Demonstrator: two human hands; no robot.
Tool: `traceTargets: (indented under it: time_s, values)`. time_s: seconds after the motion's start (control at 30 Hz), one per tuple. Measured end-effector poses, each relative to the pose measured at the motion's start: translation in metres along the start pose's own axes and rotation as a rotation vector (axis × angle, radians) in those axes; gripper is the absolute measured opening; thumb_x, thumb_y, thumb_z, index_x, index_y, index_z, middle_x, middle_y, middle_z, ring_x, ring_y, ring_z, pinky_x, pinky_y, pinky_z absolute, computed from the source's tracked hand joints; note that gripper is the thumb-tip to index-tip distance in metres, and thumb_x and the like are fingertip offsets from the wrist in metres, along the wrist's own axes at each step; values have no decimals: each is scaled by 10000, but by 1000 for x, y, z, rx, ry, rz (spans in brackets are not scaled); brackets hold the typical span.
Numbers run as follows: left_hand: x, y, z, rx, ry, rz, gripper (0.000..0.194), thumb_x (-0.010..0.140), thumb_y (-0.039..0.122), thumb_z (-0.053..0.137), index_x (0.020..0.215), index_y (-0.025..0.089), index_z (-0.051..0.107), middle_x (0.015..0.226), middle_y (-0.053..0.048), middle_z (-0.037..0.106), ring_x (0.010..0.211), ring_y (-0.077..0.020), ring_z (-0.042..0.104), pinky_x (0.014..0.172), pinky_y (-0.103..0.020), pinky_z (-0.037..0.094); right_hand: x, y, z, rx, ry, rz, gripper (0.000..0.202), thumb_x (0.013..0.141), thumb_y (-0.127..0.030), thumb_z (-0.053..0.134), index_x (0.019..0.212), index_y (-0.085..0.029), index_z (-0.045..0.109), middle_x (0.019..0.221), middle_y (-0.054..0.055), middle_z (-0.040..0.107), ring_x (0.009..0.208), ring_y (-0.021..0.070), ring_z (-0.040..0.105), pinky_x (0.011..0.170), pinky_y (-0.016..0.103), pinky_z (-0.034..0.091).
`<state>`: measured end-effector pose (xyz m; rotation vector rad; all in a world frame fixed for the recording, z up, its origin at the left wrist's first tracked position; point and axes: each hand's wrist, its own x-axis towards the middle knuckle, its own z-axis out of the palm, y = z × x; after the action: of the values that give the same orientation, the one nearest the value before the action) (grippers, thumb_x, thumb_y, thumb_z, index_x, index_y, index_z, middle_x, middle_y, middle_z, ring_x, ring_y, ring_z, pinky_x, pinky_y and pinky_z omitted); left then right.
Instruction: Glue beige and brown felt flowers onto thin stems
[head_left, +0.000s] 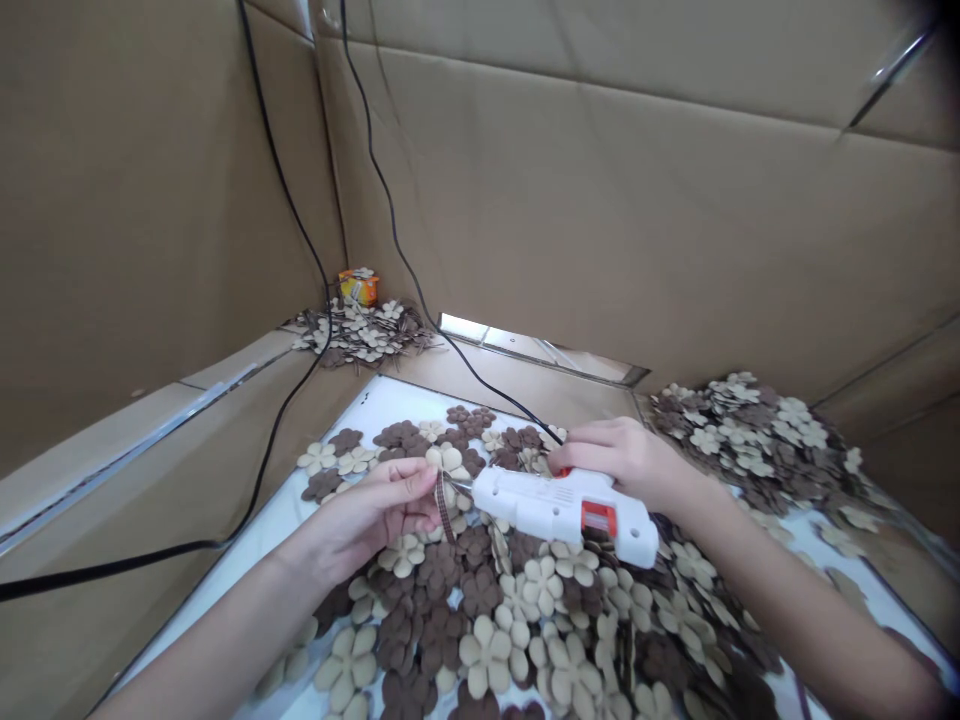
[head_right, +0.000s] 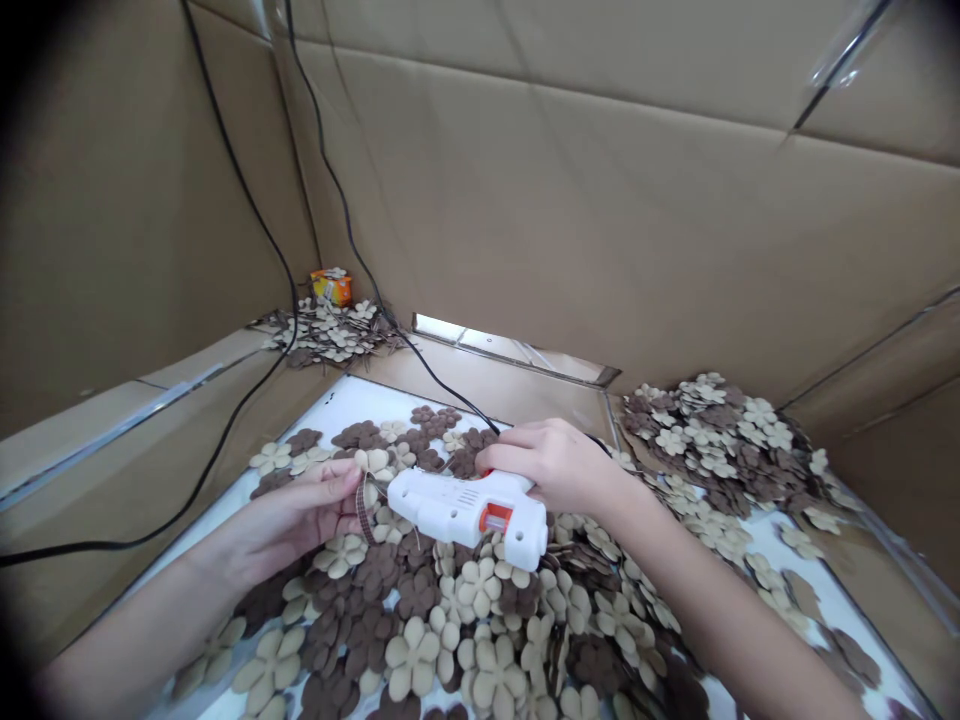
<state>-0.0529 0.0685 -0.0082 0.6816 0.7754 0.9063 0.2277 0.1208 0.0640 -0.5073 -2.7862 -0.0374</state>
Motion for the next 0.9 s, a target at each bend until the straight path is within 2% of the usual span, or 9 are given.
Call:
traceTargets:
  time_s: [0.37, 0.63, 0.77, 0.9]
  values:
    - [0, -1, -3, 48, 13, 21, 183, 714, 271, 746, 658, 138, 634, 642, -2, 617, 587, -95, 581, 620, -214, 525, -1, 2, 0, -4, 27, -16, 178, 904, -224, 452, 855, -162, 612, 667, 41, 616, 558, 118, 533, 546, 240, 328]
    - [1, 1, 2, 149, 68, 133, 187, 734, 267, 726, 638, 132, 638, 638, -8, 615, 601, -108, 584, 605, -205, 513, 4, -7, -13, 177, -140, 227, 85, 818, -203, 569, 868, -163, 626, 756, 43, 663, 640, 121, 588, 587, 211, 362]
    - [0, 0, 2, 172, 105, 179, 182, 723, 261, 735, 639, 130, 641, 632, -14, 616, 609, -115, 586, 601, -201, 501, 7, -16, -20, 172, -208, 378, 93, 796, -238, 602, 867, -184, 630, 715, 28, 655, 617, 124, 577, 579, 211, 351]
    - [1, 0, 3, 153, 151, 166, 193, 694, 271, 759, 637, 132, 638, 643, -18, 635, 622, -121, 600, 596, -196, 495, 11, -26, -26, 176, -233, 509, 113, 796, -288, 608, 863, -200, 629, 670, 6, 639, 578, 117, 554, 548, 205, 339]
